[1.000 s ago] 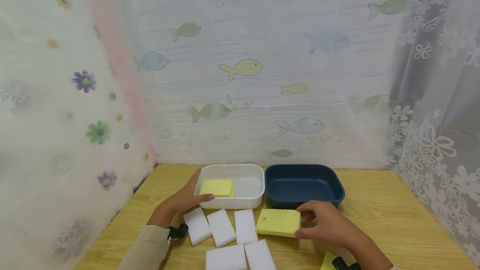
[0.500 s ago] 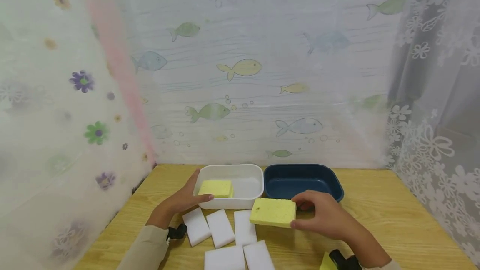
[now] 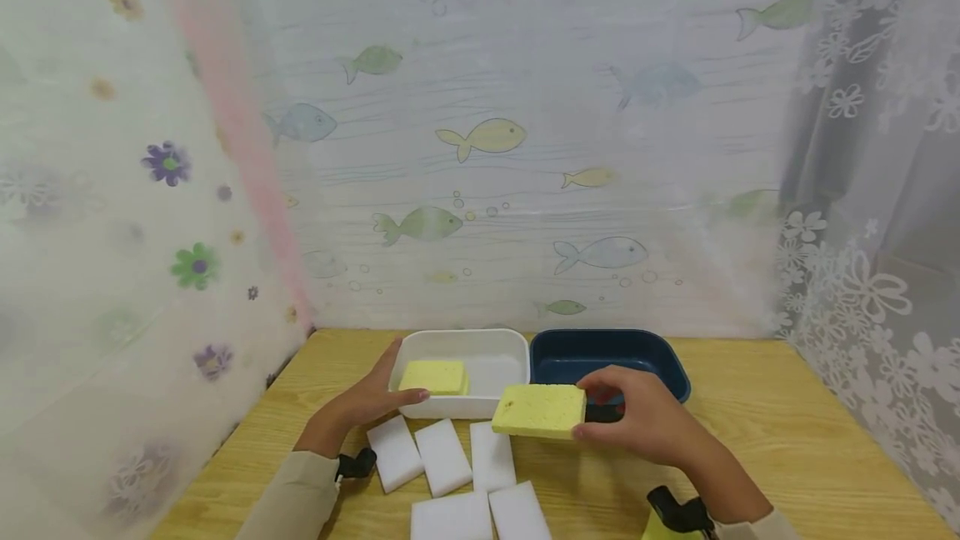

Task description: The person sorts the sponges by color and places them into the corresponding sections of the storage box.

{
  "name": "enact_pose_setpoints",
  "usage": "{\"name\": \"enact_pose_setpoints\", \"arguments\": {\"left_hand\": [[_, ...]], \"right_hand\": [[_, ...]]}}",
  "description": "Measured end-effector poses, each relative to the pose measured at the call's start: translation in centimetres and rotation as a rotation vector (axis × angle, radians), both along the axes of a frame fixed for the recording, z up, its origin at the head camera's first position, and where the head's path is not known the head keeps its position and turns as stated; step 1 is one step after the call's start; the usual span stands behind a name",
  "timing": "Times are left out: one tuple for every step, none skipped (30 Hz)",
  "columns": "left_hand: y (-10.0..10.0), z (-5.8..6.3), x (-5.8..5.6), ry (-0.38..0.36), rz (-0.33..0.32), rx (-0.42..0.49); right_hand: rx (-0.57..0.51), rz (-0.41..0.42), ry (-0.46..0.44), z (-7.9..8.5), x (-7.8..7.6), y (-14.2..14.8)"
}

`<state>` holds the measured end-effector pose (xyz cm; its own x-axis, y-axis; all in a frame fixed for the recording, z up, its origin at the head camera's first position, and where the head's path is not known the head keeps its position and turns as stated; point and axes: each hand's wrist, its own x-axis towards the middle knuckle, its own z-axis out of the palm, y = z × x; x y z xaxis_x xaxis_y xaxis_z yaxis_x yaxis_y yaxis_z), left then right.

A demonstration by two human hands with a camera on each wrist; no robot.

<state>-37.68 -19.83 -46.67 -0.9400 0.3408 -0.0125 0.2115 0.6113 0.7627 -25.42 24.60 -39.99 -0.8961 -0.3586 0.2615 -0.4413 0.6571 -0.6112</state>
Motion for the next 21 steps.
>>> {"name": "enact_pose_setpoints", "arguments": {"left_hand": [[0.0, 0.0, 0.0, -0.002, 0.003, 0.000], [0.1, 0.1, 0.1, -0.003, 0.005, -0.002], [0.1, 0.1, 0.1, -0.004, 0.007, -0.002], [0.1, 0.2, 0.1, -0.005, 0.010, -0.003], [0.1, 0.2, 0.2, -0.005, 0.012, -0.003], [0.1, 0.3, 0.2, -0.006, 0.013, -0.002], [0.1, 0.3, 0.2, -0.006, 0.013, 0.000], [0.2, 0.3, 0.3, -0.006, 0.012, -0.004], [0.2, 0.3, 0.3, -0.004, 0.012, -0.002], [0.2, 0.3, 0.3, -0.004, 0.012, -0.004], [0.2, 0.3, 0.3, -0.004, 0.012, -0.005], [0.2, 0.3, 0.2, -0.004, 0.012, -0.006], [0.2, 0.3, 0.2, -0.004, 0.013, -0.006], [0.2, 0.2, 0.2, -0.005, 0.014, -0.007], [0.2, 0.2, 0.1, -0.006, 0.015, -0.005], [0.3, 0.2, 0.1, -0.006, 0.015, -0.004], [0.3, 0.2, 0.1, -0.007, 0.015, -0.005], [0.3, 0.2, 0.1, -0.009, 0.017, -0.006], [0.3, 0.2, 0.2, -0.010, 0.016, -0.007], [0.3, 0.2, 0.2, -0.010, 0.015, -0.011], [0.2, 0.3, 0.3, -0.009, 0.015, -0.012]], "right_hand": [[0.001, -0.008, 0.005, 0.1, 0.0, 0.0], [-0.002, -0.015, 0.009, 0.2, 0.0, 0.0], [-0.006, -0.022, 0.011, 0.2, -0.1, -0.1], [-0.008, -0.030, 0.013, 0.3, -0.2, -0.2], [-0.009, -0.038, 0.016, 0.4, -0.2, -0.3], [-0.013, -0.047, 0.021, 0.4, -0.3, -0.4], [-0.016, -0.056, 0.027, 0.4, -0.4, -0.6], [-0.021, -0.065, 0.033, 0.4, -0.6, -0.8], [-0.023, -0.075, 0.040, 0.4, -0.7, -1.0], [-0.024, -0.084, 0.048, 0.4, -0.8, -1.3], [-0.027, -0.094, 0.054, 0.4, -0.9, -1.5], [-0.028, -0.103, 0.058, 0.4, -1.1, -1.7], [-0.031, -0.113, 0.061, 0.4, -1.2, -2.0], [-0.031, -0.118, 0.066, 0.4, -1.3, -2.2], [-0.029, -0.124, 0.070, 0.4, -1.5, -2.5], [-0.028, -0.130, 0.073, 0.4, -1.6, -2.7], [-0.027, -0.135, 0.074, 0.4, -1.7, -2.9], [-0.027, -0.139, 0.075, 0.4, -1.9, -3.2], [-0.026, -0.144, 0.074, 0.4, -2.0, -3.4], [-0.021, -0.152, 0.069, 0.3, -2.2, -3.7], [-0.018, -0.167, 0.060, 0.2, -2.4, -4.0]]}}
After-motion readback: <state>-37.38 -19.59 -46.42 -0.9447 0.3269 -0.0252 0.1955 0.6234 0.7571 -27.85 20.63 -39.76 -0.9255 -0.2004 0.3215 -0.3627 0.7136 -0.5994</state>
